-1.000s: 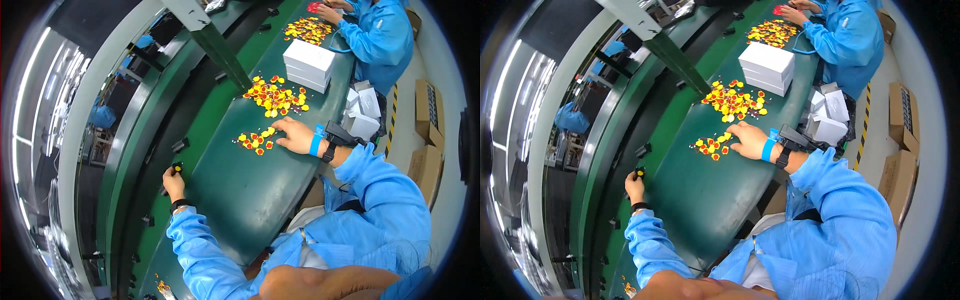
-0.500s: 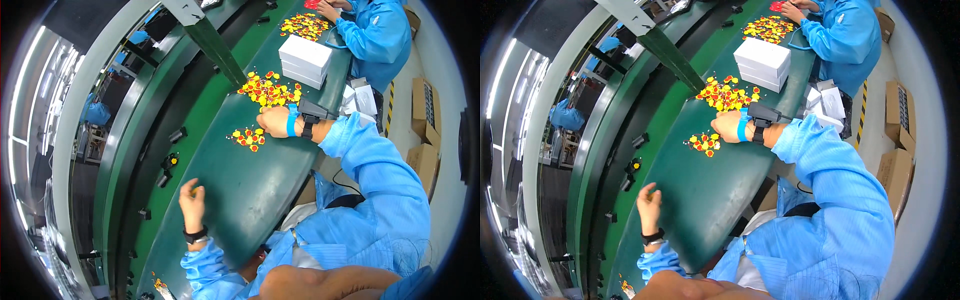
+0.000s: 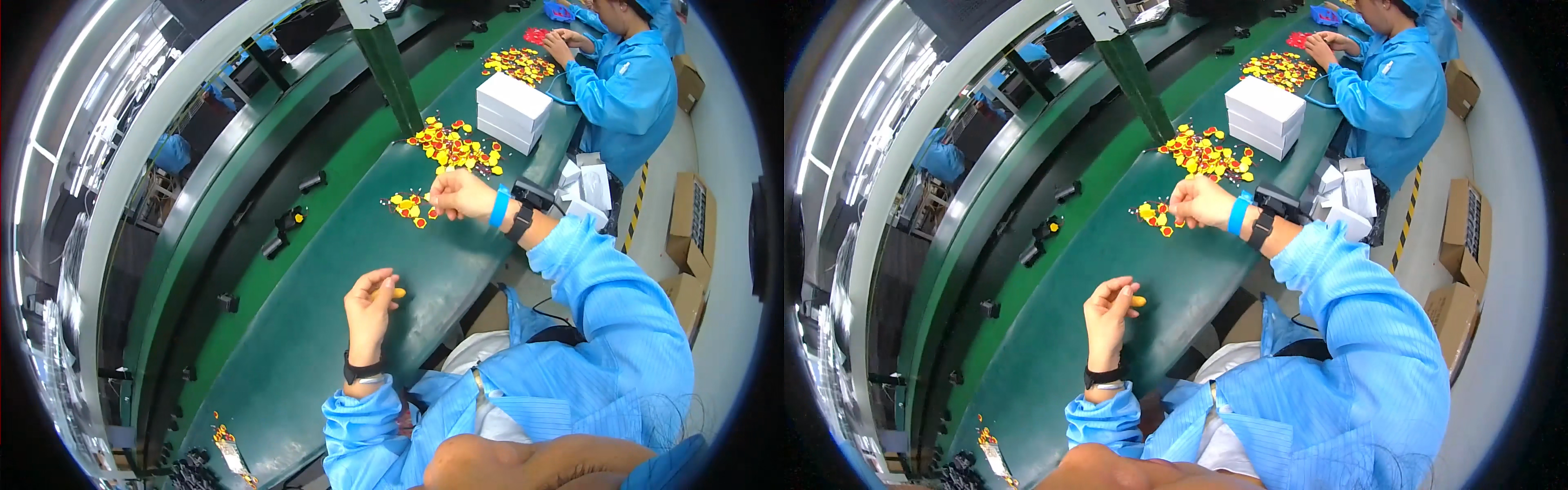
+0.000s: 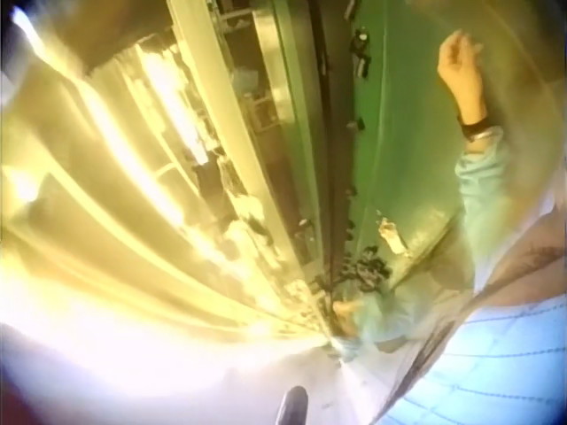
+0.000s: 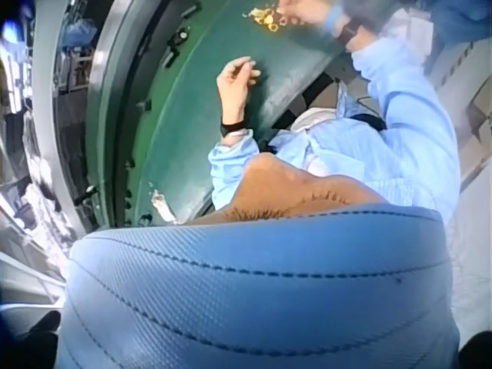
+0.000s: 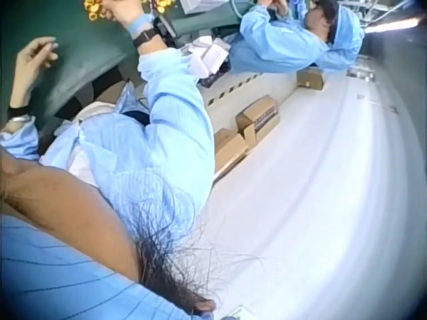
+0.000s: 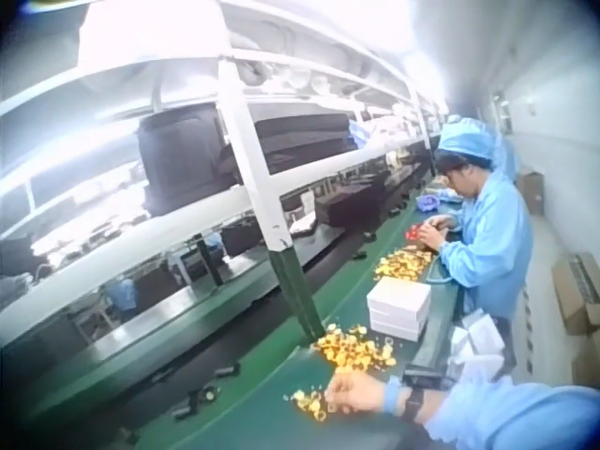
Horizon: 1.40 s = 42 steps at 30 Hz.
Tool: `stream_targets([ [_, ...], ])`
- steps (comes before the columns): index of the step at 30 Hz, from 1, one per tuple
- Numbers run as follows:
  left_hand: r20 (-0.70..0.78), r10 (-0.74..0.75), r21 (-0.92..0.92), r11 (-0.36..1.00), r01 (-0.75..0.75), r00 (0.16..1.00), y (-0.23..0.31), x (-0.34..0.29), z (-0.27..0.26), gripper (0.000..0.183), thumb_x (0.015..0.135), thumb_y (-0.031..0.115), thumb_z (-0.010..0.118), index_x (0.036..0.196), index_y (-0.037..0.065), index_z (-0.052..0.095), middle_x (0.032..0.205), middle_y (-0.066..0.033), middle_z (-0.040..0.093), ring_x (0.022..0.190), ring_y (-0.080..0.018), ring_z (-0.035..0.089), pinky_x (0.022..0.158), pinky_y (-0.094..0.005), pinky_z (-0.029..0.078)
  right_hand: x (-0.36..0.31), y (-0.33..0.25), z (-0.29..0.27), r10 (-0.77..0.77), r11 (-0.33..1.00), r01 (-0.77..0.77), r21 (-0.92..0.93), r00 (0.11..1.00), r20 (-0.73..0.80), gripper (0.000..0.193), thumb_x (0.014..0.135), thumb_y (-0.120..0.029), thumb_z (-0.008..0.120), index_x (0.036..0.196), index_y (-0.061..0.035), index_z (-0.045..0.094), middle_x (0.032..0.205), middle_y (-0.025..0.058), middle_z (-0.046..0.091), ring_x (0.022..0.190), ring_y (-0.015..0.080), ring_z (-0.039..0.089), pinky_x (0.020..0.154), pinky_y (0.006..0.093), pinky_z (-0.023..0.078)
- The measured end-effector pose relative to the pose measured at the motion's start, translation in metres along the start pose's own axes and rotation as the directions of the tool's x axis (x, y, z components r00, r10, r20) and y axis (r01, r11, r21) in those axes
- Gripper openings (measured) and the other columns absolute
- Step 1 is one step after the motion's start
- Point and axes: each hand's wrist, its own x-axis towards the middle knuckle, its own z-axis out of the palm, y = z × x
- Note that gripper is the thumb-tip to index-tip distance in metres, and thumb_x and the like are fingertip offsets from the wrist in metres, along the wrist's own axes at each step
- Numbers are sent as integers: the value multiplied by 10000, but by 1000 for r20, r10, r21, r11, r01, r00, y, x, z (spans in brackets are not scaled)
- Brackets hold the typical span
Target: Attaching small yellow and red plastic components to black plastic housings on a factory assembly line.
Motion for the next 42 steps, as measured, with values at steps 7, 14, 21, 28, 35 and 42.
stream_targets([
  [7,-15,56,-332,941,-57,998,2,-14,15,295,886,114,593,1142,-22,539,909,-111,655,679,-127,625,508,-187,472,-51,-2,53,161,875,-305,377,916,367,47,823,-88,602,821,-50,575,670,50,596,473,79,505,433,206,392],
  [14,-49,126,-307,942,-135,991,0,-38,2,172,869,65,604,1016,-22,621,874,-92,642,669,-113,610,509,-191,470,-76,-4,89,128,895,-292,337,892,433,77,841,-118,605,843,-43,592,681,51,616,491,83,539,450,200,427],
  [21,-32,540,182,831,-526,841,-1,-57,0,182,814,-24,633,991,3,669,834,-67,633,709,-118,604,579,-206,478,-82,-9,99,131,861,-372,347,821,555,127,883,-147,596,895,-21,609,693,49,620,546,84,571,492,182,456],
  [28,-158,239,-213,939,-270,958,3,-70,7,244,835,26,639,1072,-25,607,895,-76,647,702,-109,612,575,-206,478,-92,-6,110,-19,914,-110,391,950,312,137,854,-159,632,868,-22,626,683,33,615,563,72,568,500,184,449],
  [35,-43,169,-257,951,-174,985,-1,-73,-2,148,849,48,633,981,-18,615,891,-74,649,692,-99,602,559,-191,459,-101,-2,109,73,880,-275,387,884,462,155,886,-159,590,879,-8,620,705,40,613,591,88,574,519,196,455],
  [42,-103,146,-229,959,-167,984,2,-73,7,137,839,43,641,963,-8,615,820,-61,650,670,-90,594,535,-178,441,-99,6,107,141,714,-466,523,827,544,133,875,-147,600,846,-17,606,663,23,577,537,75,509,491,192,400],
])
